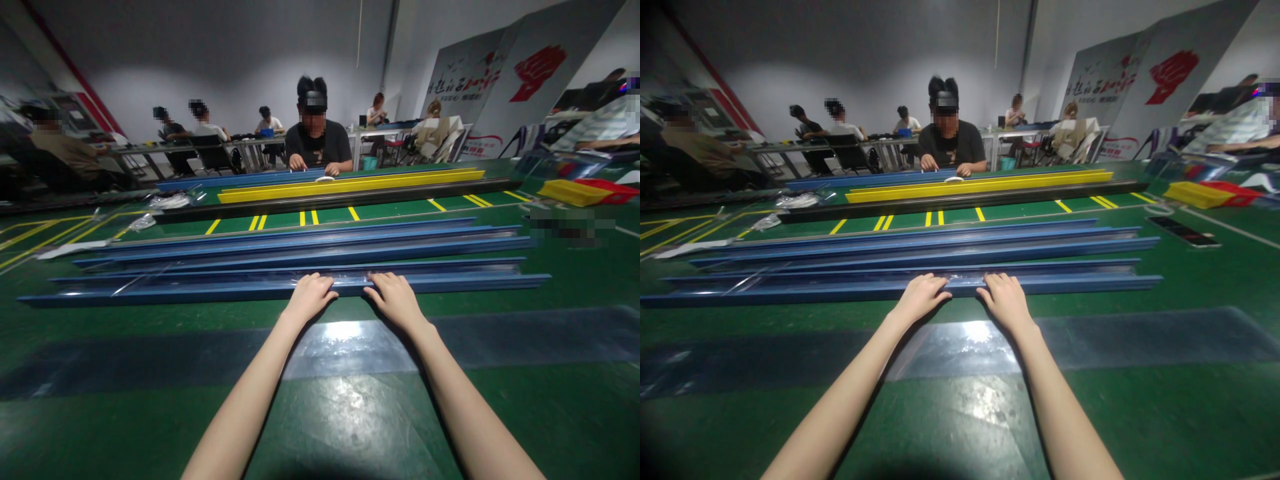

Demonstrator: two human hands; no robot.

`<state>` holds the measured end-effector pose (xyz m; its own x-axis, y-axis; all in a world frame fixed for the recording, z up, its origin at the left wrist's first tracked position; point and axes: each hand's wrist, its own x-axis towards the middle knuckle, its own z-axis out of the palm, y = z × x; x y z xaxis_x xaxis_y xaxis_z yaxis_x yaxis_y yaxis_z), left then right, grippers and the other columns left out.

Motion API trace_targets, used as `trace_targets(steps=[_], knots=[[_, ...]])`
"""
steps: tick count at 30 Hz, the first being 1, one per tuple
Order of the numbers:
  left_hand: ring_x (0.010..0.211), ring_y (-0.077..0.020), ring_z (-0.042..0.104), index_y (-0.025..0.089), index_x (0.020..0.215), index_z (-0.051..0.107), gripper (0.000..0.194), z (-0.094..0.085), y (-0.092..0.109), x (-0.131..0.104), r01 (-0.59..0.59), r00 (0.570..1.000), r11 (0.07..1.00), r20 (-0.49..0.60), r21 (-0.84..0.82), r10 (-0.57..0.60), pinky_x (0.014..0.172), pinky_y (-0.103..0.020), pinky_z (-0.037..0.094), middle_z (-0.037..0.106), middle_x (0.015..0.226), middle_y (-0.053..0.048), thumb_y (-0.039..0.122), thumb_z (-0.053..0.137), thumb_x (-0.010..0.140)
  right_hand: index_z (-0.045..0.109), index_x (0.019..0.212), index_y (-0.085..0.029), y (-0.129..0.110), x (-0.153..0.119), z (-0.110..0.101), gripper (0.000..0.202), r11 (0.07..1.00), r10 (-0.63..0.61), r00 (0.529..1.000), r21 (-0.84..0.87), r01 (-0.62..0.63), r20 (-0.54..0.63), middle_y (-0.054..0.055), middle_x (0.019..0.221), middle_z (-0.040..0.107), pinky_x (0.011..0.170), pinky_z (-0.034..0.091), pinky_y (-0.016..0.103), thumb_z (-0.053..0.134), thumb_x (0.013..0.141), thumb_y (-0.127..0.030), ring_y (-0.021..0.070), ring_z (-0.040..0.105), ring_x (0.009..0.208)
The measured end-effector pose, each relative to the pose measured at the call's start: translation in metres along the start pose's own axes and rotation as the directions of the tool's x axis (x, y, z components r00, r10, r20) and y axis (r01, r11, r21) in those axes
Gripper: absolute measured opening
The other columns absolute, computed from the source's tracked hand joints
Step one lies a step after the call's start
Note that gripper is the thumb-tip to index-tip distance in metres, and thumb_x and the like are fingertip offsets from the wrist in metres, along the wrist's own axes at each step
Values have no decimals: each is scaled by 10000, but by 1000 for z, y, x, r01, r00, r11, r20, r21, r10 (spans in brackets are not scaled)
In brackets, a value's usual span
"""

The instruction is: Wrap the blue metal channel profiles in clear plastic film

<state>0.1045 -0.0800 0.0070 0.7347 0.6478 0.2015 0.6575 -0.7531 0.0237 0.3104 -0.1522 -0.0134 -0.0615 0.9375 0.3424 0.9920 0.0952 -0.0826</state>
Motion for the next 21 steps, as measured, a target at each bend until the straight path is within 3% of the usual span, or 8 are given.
trace_targets(steps=[21], knots=[[877,-203,597,194,949,482,264,0,1,1,81,997,995,6,-55,-81,747,-281,429,639,902,-65,413,532,811,567,1021,-169,0,-1,1,328,1000,11,999,27,-10,-31,75,1003,643,735,293,316,374,883,-396,206,512,908]])
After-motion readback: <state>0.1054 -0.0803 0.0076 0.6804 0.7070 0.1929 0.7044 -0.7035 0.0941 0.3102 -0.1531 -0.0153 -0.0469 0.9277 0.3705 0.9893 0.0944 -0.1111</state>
